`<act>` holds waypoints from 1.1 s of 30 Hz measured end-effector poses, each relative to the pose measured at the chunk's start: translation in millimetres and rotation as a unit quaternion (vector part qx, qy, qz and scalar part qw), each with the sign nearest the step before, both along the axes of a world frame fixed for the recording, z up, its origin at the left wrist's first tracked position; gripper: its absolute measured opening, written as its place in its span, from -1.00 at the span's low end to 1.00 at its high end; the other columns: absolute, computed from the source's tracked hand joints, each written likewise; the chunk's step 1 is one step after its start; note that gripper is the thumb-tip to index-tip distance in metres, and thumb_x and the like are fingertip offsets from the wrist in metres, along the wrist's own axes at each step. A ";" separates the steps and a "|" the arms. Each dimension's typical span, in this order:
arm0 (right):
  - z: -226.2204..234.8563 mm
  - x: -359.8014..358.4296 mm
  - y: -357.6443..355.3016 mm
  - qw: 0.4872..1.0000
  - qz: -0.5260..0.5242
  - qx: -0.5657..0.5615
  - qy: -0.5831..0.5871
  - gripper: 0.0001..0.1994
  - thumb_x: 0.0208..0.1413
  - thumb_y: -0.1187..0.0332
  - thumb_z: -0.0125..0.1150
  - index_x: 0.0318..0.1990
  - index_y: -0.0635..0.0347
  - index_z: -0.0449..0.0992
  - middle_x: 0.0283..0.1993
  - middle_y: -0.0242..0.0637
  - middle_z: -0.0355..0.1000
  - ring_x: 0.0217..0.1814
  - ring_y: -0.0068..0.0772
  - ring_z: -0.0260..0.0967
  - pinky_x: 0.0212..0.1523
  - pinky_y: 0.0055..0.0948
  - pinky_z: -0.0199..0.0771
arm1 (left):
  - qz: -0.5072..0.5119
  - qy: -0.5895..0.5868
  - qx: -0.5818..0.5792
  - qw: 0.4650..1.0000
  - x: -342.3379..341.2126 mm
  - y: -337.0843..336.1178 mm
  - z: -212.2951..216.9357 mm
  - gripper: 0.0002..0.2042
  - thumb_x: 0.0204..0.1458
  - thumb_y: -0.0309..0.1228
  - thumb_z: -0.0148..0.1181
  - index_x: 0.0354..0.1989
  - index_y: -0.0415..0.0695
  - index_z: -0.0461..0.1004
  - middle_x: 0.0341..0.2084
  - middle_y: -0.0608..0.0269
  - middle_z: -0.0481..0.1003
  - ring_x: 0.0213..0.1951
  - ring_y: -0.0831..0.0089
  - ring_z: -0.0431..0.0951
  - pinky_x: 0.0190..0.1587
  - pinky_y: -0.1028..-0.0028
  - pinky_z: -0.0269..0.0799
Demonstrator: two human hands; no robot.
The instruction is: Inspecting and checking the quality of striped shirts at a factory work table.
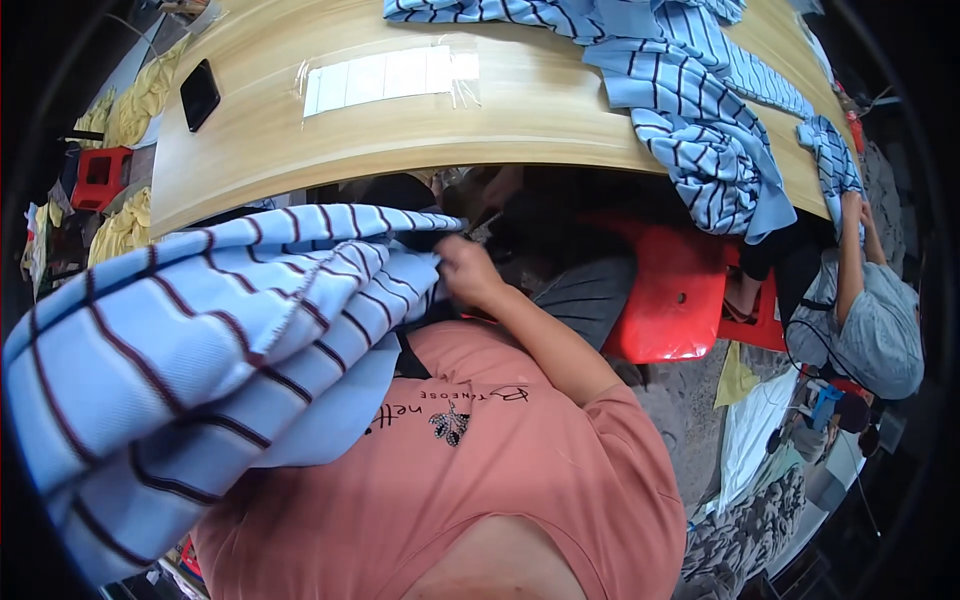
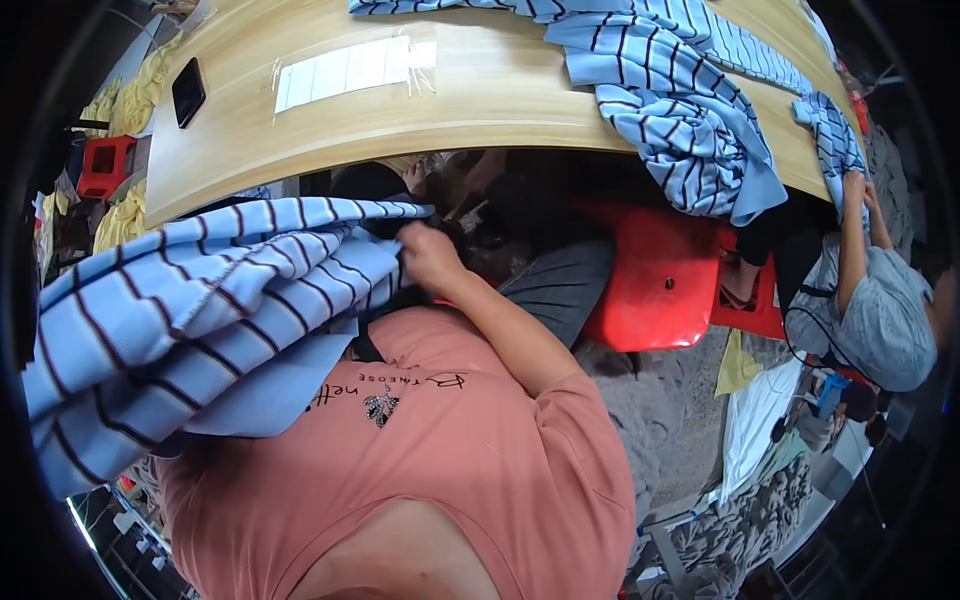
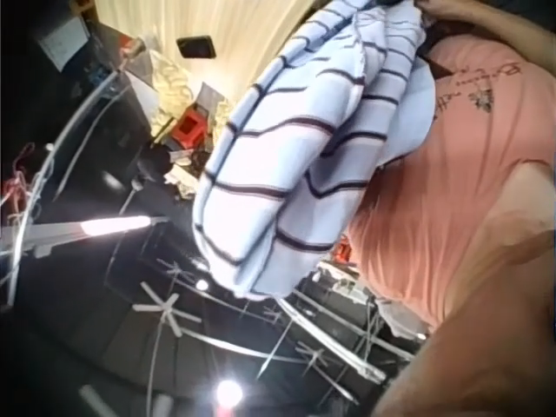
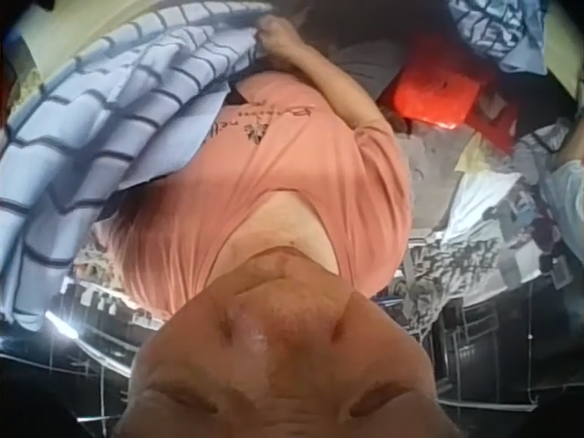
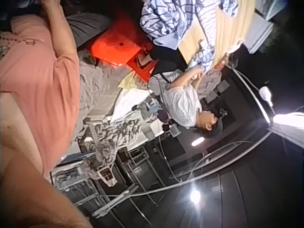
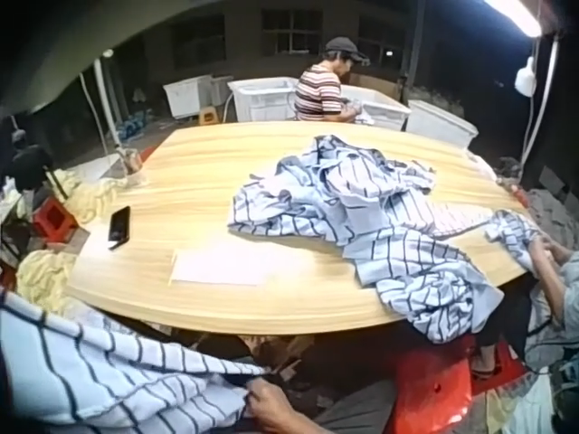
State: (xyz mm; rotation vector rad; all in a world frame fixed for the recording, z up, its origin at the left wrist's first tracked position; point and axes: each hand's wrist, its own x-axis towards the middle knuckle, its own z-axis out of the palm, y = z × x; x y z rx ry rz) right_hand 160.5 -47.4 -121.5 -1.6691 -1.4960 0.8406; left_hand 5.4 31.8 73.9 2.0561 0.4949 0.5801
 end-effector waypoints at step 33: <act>125.3 -16.4 1.4 0.942 -0.063 0.275 -0.180 -0.56 -0.34 0.46 0.28 -0.18 0.29 0.34 -0.24 -0.08 0.31 -0.24 -0.03 0.31 -0.23 -0.33 0.34 | 0.086 0.122 0.281 0.948 31.5 48.7 -4.1 -0.82 -0.24 -0.32 0.11 -0.46 -0.13 0.42 -0.55 0.20 0.41 -0.44 0.21 0.44 -0.32 0.38 0.35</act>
